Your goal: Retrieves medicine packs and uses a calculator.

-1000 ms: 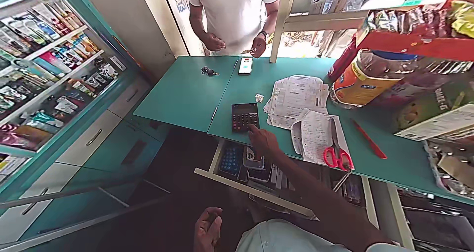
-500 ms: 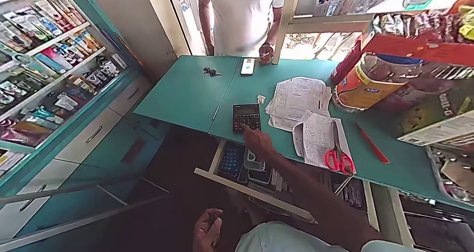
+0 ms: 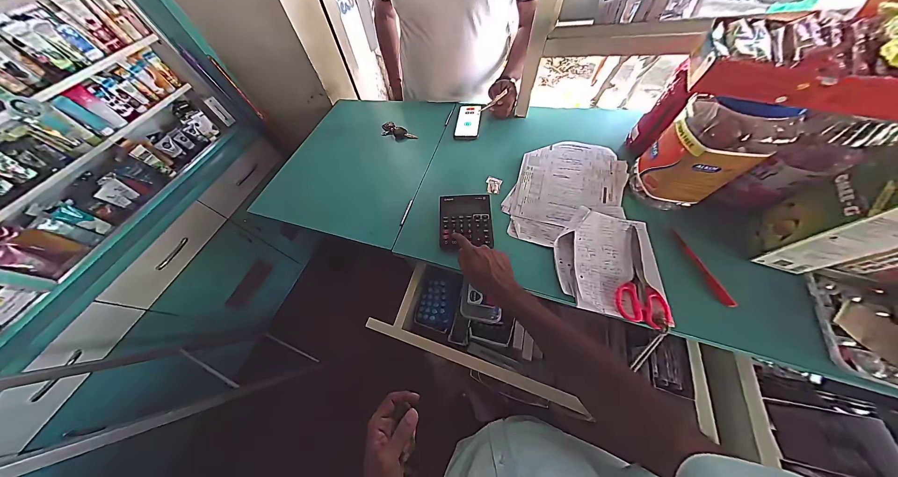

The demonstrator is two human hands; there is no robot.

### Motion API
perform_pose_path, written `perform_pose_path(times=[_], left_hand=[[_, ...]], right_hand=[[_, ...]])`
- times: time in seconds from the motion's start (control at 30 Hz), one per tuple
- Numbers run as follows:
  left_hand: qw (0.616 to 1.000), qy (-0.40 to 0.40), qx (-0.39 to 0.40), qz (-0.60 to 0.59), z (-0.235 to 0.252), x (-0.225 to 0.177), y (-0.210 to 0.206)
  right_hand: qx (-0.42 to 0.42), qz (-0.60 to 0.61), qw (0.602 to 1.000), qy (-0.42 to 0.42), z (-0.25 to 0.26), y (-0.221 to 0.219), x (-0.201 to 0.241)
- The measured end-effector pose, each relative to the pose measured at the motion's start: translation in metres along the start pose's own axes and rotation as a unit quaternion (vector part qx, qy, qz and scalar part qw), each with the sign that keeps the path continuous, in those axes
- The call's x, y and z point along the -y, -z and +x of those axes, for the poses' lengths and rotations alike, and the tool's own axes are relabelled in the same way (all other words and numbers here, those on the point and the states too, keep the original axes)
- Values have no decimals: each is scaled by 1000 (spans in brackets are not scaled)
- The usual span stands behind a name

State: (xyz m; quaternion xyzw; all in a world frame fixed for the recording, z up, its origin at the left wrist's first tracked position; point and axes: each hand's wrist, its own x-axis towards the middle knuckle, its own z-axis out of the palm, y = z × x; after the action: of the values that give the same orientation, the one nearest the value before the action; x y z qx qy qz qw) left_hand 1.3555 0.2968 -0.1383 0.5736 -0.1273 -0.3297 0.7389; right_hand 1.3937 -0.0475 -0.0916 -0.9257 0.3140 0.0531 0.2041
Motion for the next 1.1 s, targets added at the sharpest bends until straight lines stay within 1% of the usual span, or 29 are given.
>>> perform_pose_path(times=[0.17, 0.33, 0.47, 0.57, 0.63, 0.73, 0.8, 0.83, 0.9, 0.97, 1.03, 1.1], left_hand=[[1000, 1, 1, -8, 0, 3, 1], [1000, 6, -8, 0, -1, 2, 2], [1000, 11, 1, -9, 1, 2, 0], [1000, 6, 3, -8, 3, 2, -1], [1000, 4, 3, -3, 3, 2, -1], [1000, 3, 7, -1, 3, 3, 2], [1000, 3, 12, -1, 3, 5, 3], [1000, 3, 11, -3, 3, 6, 4], [1000, 6, 4, -4, 3, 8, 3], [1000, 9, 9, -2, 5, 8, 0], [1000, 8, 13, -2, 6, 5, -1], [1000, 6, 1, -5, 5, 3, -2]], right_hand=[[4, -16, 1000, 15, 1, 2, -4], [-25, 21, 999, -40, 1, 17, -22], [-17, -7, 999, -32, 7, 11, -31], [-20, 0, 999, -29, -1, 13, -28], [-61, 25, 997, -31, -5, 10, -34], [-183, 73, 980, -6, 5, -4, -60], [-232, 104, 966, 41, 13, -6, -72], [-241, 116, 960, 79, 15, -7, -70], [-222, 110, 955, 166, 12, -11, -52], [-172, 79, 959, 210, 9, -20, -29], [-140, 38, 968, 204, 13, -33, -12], [-112, 23, 977, 182, 14, -38, -7]])
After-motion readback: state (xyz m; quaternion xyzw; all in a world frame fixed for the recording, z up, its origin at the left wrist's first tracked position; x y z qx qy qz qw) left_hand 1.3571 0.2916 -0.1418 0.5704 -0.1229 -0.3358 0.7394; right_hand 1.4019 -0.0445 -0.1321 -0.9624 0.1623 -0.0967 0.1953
